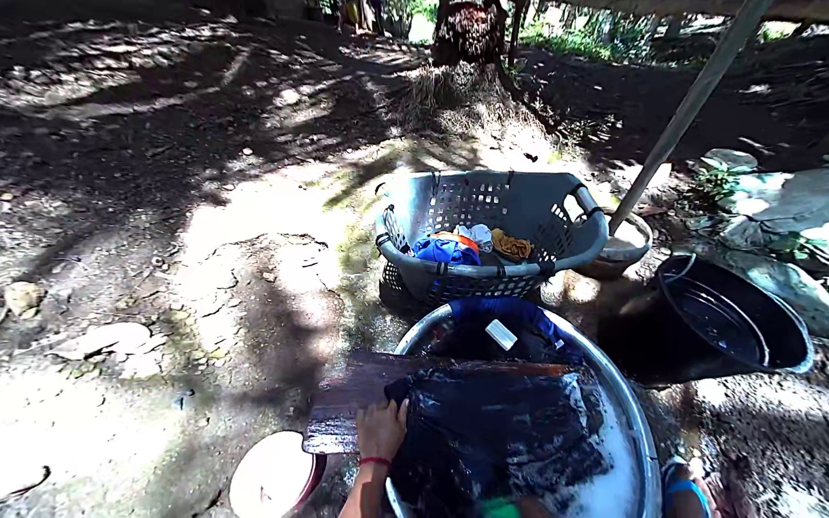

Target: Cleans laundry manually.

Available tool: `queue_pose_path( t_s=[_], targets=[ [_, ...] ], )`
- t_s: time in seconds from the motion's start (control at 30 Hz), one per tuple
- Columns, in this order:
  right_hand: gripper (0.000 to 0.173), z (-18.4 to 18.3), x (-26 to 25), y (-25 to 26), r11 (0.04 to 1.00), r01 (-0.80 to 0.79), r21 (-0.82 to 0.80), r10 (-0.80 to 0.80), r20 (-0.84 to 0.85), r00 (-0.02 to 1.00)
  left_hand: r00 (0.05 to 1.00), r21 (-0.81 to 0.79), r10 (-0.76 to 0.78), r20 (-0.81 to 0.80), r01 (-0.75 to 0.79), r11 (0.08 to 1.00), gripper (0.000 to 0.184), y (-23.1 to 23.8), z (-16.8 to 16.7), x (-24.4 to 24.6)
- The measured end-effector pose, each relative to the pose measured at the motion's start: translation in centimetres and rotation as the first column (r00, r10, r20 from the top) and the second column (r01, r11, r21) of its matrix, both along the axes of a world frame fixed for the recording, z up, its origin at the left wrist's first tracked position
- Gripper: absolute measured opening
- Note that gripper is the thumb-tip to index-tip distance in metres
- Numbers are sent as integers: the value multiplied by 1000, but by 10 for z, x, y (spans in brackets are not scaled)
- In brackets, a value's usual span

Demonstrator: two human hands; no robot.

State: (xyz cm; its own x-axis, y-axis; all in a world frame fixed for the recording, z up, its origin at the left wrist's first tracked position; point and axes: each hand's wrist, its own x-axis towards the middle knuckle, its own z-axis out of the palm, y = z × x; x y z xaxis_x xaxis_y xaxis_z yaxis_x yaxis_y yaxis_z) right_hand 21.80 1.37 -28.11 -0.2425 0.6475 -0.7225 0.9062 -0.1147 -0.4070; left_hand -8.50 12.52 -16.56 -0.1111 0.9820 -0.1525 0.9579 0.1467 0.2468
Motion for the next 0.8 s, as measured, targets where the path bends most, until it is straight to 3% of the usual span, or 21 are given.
queue_pose_path(
  t_s=[0.07, 0.17, 0.23, 0.3, 0.33, 0.4, 0.43, 0.5, 0.53, 0.6, 0.73, 0.8],
  targets=[
    [43, 4, -18, -8, 990, 144, 2, -144, 34, 989, 1000, 19, 1, 3, -1, 1000, 53, -2, -3, 0],
    [58, 33, -27, 19, 991, 16, -135, -12, 27, 1000, 1000, 84, -7, 12, 6, 996, 50, -5, -5, 3],
    [59, 64, -21, 43, 995, -66, -76, 49, -200, 979, 1000, 123, 3, 15, -5, 992, 48, -4, -6, 4],
    [70, 108, -30, 57, 986, 160, 38, -115, -529, 841, 1000, 148, 12, 5, -13, 989, 48, -5, -9, 5],
    [82, 134, -51, 65, 947, 313, 74, -213, -586, 782, 1000, 147, 15, 1, -15, 989, 48, -6, -10, 5],
    [87, 165, -117, 80, 832, 487, 267, -300, -522, 799, 1000, 145, 14, -2, -14, 989, 47, -7, -10, 6],
    [78, 162, -150, 85, 796, 459, 395, -274, -441, 855, 1000, 129, 12, -7, -11, 992, 46, -8, -8, 6],
    [62, 148, -182, 91, 849, 295, 438, -192, -265, 945, 1000, 77, 0, -8, 1, 997, 42, -7, -1, 6],
    [60, 142, -173, 96, 863, 251, 439, -179, -199, 963, 1000, 77, -7, -13, 8, 997, 41, -5, 1, 6],
    [61, 126, -108, 103, 856, 311, 412, -308, -75, 948, 1000, 45, -12, -25, 13, 999, 40, -4, 4, 4],
    [61, 80, 82, 116, 712, 534, 456, -667, 201, 718, 999, -21, 25, -36, -26, 999, 42, -4, 4, 11],
    [59, 99, 82, 132, 703, 572, 423, -695, 235, 680, 999, 8, 37, -35, -37, 999, 42, -4, 1, 14]
  ],
)
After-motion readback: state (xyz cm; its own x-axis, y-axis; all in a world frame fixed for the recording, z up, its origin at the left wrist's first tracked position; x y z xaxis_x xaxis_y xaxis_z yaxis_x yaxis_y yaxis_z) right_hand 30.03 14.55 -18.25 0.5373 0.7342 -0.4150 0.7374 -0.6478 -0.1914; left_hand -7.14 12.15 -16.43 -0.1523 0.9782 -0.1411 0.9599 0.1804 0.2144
